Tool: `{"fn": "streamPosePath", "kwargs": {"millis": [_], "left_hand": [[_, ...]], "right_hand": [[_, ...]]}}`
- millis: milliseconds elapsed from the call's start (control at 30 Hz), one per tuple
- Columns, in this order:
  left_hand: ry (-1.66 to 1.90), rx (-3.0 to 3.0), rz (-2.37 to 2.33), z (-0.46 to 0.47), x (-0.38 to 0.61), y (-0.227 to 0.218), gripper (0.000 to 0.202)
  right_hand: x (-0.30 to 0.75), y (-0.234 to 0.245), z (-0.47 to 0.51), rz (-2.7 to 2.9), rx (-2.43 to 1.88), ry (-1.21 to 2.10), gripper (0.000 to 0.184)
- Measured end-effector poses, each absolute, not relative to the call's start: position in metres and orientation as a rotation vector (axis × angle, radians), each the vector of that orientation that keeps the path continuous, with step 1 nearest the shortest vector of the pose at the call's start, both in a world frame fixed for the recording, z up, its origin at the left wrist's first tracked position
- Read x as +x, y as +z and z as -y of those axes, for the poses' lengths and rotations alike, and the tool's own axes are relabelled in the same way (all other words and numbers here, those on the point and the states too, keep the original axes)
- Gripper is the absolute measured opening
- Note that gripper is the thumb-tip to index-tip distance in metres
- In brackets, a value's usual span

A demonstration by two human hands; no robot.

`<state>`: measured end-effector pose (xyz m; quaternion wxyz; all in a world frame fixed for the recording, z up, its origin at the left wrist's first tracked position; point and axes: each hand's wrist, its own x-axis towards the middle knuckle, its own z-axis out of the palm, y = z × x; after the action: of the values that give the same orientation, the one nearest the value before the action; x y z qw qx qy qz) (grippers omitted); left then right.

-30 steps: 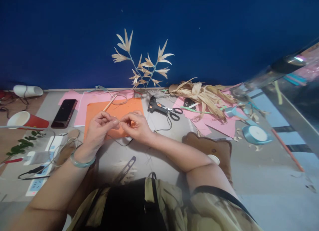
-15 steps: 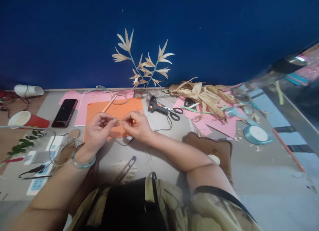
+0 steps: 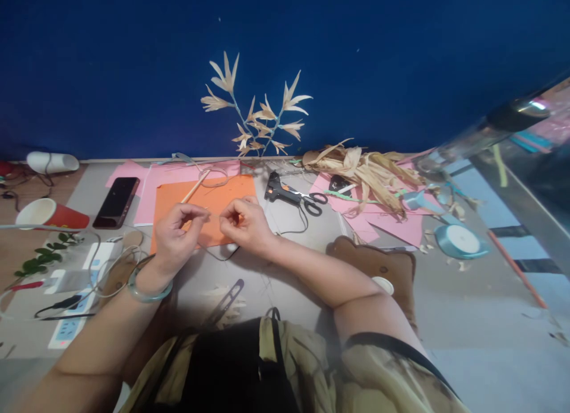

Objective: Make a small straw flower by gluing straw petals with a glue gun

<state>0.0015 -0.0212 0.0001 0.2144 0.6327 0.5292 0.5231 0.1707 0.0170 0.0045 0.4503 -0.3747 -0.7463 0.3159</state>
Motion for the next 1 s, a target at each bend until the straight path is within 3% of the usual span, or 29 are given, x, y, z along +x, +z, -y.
{"fn": "streamPosePath", "kwargs": {"millis": [267,500,1000], "left_hand": [[1.368,1.62,-1.449,0.016,0.0,0.0042,0.016],[1.276,1.838,-1.482,0.0172,-0.0008,0.0058,0.007],[1.125,2.425,-1.506,0.0202,-0.0049,-0.0004,0.009]], "right_hand": [[0.1716,0.0053,-0.0184,1.832,-0.925,0.76,0.013],[0.1717,0.0046,-0.0188,1.846,-0.926,0.749,0.012],[0.1712,0.0035,-0.0189,1.853,-0.901,0.745,0.013]]}}
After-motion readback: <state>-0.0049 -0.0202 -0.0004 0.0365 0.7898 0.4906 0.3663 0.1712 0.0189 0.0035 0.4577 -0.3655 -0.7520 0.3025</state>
